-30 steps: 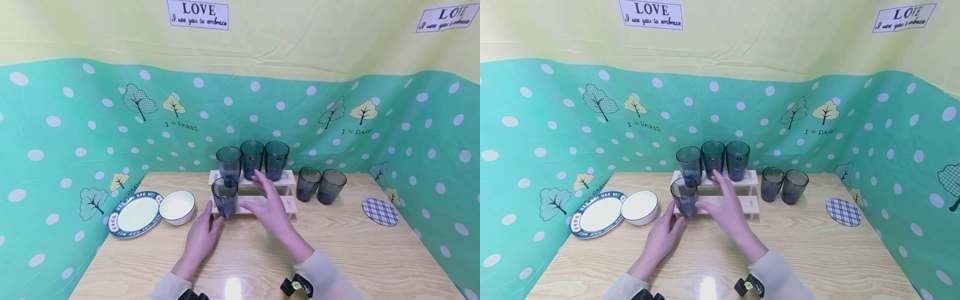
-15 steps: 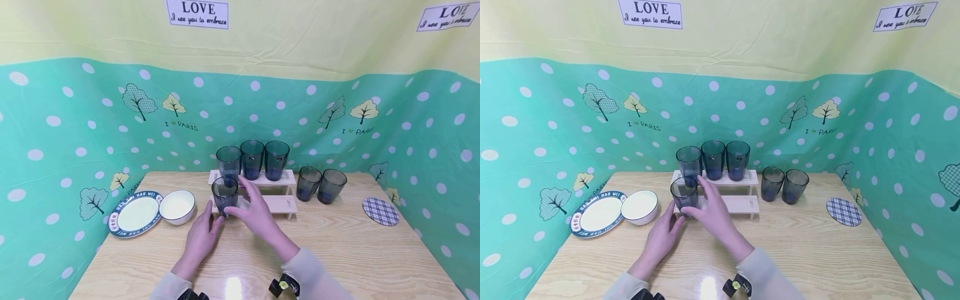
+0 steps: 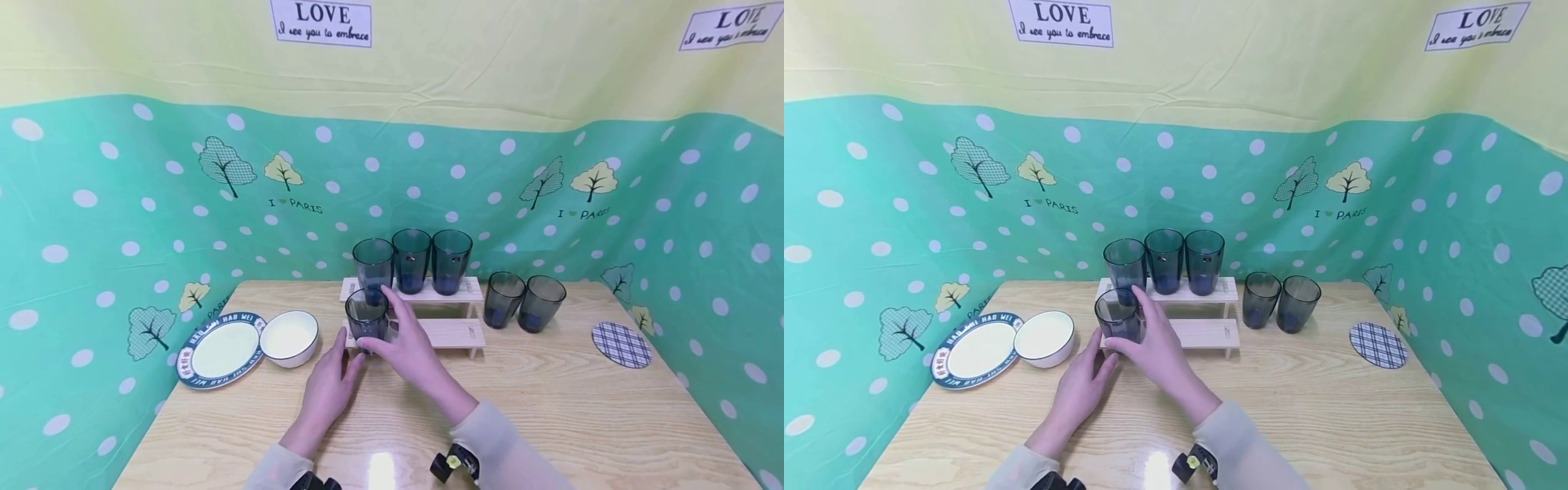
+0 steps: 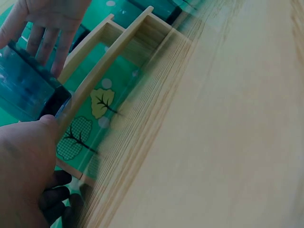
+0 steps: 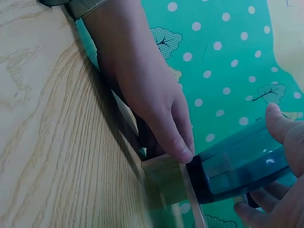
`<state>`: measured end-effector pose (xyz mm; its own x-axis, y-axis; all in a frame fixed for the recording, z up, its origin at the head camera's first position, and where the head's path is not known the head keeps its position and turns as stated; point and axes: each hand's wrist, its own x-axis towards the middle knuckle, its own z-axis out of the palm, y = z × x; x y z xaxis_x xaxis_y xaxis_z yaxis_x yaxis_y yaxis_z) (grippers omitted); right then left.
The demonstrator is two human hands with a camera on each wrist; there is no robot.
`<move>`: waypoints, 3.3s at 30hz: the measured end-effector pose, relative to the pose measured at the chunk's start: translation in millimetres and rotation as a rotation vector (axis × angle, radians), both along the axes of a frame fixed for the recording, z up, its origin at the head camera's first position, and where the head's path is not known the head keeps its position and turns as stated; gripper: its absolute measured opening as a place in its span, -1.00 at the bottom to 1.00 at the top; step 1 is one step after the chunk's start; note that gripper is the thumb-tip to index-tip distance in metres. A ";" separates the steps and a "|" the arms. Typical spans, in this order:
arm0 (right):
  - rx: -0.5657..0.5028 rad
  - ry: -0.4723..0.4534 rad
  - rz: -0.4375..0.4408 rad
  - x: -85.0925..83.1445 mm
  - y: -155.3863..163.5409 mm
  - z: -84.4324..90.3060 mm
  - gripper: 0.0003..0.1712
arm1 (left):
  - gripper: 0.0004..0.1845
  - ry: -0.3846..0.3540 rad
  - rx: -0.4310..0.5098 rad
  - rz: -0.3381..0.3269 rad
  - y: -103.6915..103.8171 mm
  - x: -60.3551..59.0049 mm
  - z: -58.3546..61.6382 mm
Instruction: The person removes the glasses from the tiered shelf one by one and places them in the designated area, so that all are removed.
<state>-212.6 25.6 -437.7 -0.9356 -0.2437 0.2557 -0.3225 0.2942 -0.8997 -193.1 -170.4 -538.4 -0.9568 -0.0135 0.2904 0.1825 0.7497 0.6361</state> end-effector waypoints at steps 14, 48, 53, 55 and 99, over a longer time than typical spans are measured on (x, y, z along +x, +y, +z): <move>0.008 0.016 -0.043 -7.0 -6.6 -6.5 0.11 | -0.17 0.002 0.003 -0.001 -1.3 0.6 2.0; -0.069 -0.058 -0.171 12.0 62.5 10.9 0.10 | -0.36 -0.076 0.158 -0.006 -2.6 -16.2 2.4; -0.050 -0.065 -0.198 15.6 88.4 12.6 0.11 | -0.36 -0.061 0.162 0.001 -2.1 -14.5 1.0; -0.042 -0.068 -0.218 16.0 100.4 12.3 0.11 | -0.36 -0.052 0.163 -0.001 -1.9 -14.4 0.7; 0.196 -0.036 -0.595 26.8 296.1 15.7 0.23 | -0.36 -0.052 0.154 -0.001 -1.0 -15.6 2.3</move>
<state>-185.8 321.6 -422.0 -0.9325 0.2823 0.2252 -0.0236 0.5745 -0.8182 -208.7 -171.4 -536.1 -0.9706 -0.0530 0.2349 0.1470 0.6424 0.7522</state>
